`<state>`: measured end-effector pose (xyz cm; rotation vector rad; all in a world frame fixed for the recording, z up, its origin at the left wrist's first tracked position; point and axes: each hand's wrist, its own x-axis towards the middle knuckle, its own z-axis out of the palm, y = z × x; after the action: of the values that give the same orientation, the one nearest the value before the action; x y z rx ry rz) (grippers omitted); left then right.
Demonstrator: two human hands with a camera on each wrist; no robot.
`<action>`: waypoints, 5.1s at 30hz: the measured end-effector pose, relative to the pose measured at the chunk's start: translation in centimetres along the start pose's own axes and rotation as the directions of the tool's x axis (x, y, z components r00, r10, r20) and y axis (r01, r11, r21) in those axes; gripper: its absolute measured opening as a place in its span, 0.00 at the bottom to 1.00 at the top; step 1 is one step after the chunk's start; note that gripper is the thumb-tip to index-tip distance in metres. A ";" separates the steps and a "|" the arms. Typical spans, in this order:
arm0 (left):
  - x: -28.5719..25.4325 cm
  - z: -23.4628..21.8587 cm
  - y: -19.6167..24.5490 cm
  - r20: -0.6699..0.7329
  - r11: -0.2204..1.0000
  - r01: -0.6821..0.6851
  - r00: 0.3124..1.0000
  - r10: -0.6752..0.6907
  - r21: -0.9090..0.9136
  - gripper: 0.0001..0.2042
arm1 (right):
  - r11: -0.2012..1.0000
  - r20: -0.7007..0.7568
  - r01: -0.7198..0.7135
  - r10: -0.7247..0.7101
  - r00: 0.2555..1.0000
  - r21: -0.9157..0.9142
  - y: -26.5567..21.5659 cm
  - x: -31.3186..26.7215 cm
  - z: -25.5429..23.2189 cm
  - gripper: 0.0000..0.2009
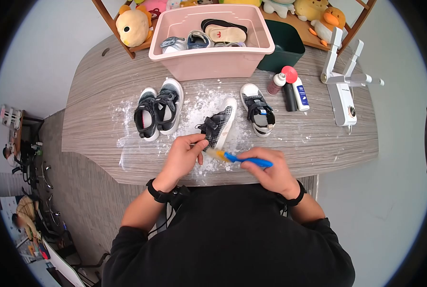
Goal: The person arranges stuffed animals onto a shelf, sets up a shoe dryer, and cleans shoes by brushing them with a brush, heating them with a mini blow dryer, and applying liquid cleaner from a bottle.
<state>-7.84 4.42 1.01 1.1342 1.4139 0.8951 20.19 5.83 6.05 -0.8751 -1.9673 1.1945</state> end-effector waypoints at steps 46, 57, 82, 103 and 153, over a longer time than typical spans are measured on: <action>-3.2 0.1 4.5 0.084 0.865 -0.373 0.926 0.367 0.336 0.14 | 0.986 -0.186 0.131 -0.111 0.976 0.103 1.0 0.4 -1.6 0.05; 2.3 1.3 4.8 0.415 0.284 -0.689 0.659 0.628 0.667 0.19 | 0.888 -0.015 0.399 -0.413 0.911 -0.230 0.6 0.3 -1.8 0.11; 3.6 1.5 3.4 0.306 0.518 -0.616 0.768 0.563 0.594 0.09 | 0.739 0.230 0.360 -0.277 0.933 -0.569 2.3 1.6 1.4 0.13; 3.1 1.5 3.4 0.289 0.496 -0.627 0.749 0.597 0.601 0.08 | 0.902 0.202 0.236 -0.172 0.964 -0.360 0.1 1.4 0.1 0.10; 1.2 0.9 3.4 0.122 0.616 -0.342 0.921 0.371 0.710 0.16 | 0.886 -0.498 -0.424 0.286 0.819 -0.188 3.8 -0.1 -7.0 0.11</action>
<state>-6.39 6.41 3.74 2.0769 1.6569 0.6119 26.63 10.35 5.11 -1.5857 -1.6423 0.7866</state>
